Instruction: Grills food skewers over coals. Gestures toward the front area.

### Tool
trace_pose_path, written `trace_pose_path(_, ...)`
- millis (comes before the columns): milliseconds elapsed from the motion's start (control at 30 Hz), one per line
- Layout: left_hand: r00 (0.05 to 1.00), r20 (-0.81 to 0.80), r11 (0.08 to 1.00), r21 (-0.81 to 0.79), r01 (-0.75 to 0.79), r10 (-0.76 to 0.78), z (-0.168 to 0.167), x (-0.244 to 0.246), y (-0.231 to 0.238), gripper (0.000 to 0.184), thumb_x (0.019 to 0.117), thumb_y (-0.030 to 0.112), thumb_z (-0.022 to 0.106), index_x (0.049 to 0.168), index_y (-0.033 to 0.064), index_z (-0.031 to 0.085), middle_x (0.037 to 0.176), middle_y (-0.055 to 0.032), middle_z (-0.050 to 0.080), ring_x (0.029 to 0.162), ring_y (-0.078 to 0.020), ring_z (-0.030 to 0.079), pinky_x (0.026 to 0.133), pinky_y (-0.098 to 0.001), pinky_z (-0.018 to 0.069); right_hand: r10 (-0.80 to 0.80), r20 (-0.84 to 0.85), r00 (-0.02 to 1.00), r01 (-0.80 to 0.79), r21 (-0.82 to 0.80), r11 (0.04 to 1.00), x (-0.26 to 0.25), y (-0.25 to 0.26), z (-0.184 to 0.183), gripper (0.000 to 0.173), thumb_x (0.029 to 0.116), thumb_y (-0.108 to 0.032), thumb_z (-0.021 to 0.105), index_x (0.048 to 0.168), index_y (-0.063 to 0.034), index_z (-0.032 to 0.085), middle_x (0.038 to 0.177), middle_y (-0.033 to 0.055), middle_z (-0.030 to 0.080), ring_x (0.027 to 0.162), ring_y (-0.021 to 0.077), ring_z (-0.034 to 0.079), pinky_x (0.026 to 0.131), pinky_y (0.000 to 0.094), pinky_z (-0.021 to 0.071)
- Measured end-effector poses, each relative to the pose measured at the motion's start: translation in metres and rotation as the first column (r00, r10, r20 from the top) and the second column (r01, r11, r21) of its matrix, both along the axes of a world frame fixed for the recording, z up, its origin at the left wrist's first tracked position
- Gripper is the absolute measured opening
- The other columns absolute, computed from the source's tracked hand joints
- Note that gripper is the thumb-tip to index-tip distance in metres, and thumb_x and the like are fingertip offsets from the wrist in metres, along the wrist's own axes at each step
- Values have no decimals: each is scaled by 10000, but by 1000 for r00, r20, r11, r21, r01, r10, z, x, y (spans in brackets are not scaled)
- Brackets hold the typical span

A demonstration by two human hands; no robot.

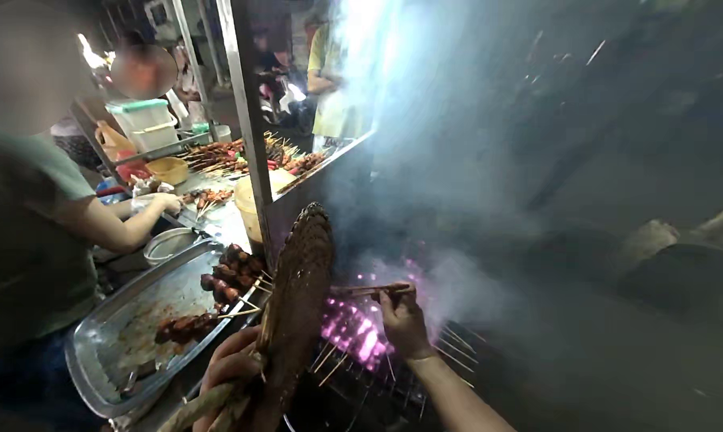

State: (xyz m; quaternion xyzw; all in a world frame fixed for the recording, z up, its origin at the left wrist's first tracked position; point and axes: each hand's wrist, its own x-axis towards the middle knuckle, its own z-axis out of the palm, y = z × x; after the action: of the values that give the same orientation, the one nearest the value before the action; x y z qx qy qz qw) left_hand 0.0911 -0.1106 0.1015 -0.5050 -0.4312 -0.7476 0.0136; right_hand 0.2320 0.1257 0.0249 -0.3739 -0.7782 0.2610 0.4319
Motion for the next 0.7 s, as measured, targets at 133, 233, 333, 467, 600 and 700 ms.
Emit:
trace_pose_path(133, 1000, 4, 999, 52, 3, -3, 2, 2, 6, 164, 981, 201, 669, 1120, 284, 697, 1250, 146, 663, 1219, -23, 594, 1012, -193, 506, 5, -27, 1000, -5, 23, 1000, -5, -4, -10, 347, 1013, -99, 571, 1252, 152, 558, 1072, 254, 716, 1001, 324, 721, 924, 476, 573)
trace_pose_path(233, 1000, 15, 998, 69, -4, 2, 11, 2, 5, 133, 1000, 293, 633, 1108, 298, 711, 1249, 152, 673, 1195, -23, 611, 988, -193, 514, -47, -20, 999, 46, -21, 999, 7, 0, -9, 374, 1023, -107, 578, 1277, 165, 541, 1072, 290, 706, 1007, 380, 717, 933, 535, 560)
trace_pose_path(333, 968, -138, 977, 63, -203, 210, 20, -5, -9, 139, 1030, 260, 592, 1112, 310, 692, 1302, 203, 631, 1246, 9, 565, 1032, -185, 470, -92, -186, 978, 110, 89, 990, 53, 0, 2, 362, 1019, -147, 577, 1273, 104, 518, 1001, 126, 709, 883, 105, 711, 828, 312, 609)
trace_pose_path(467, 977, -194, 996, 25, -84, 87, 30, 25, 2, 183, 979, 191, 673, 1143, 273, 679, 1303, 178, 623, 1239, 0, 571, 1033, -187, 484, -192, -135, 972, 210, 133, 969, 118, -4, -3, 391, 1007, -134, 553, 1253, 165, 497, 1033, 180, 697, 907, 102, 691, 828, 276, 584)
trace_pose_path(600, 945, 36, 935, -139, 327, -325, 17, 50, 26, 246, 979, 202, 673, 1192, 317, 633, 1279, 166, 659, 1201, 1, 604, 1009, -183, 503, -260, -276, 925, 206, -209, 956, 151, 2, 6, 324, 1082, -165, 469, 1306, 69, 476, 1116, 97, 668, 974, 0, 654, 865, 177, 558)
trace_pose_path(700, 989, -111, 989, -126, 80, -94, -24, 45, 61, 130, 1007, 246, 632, 1124, 285, 674, 1245, 136, 652, 1231, -35, 580, 1035, -223, 492, -337, -261, 905, 323, -95, 941, 167, 16, 3, 460, 1049, -113, 512, 1365, 183, 356, 1149, 216, 643, 976, 98, 691, 886, 276, 589)
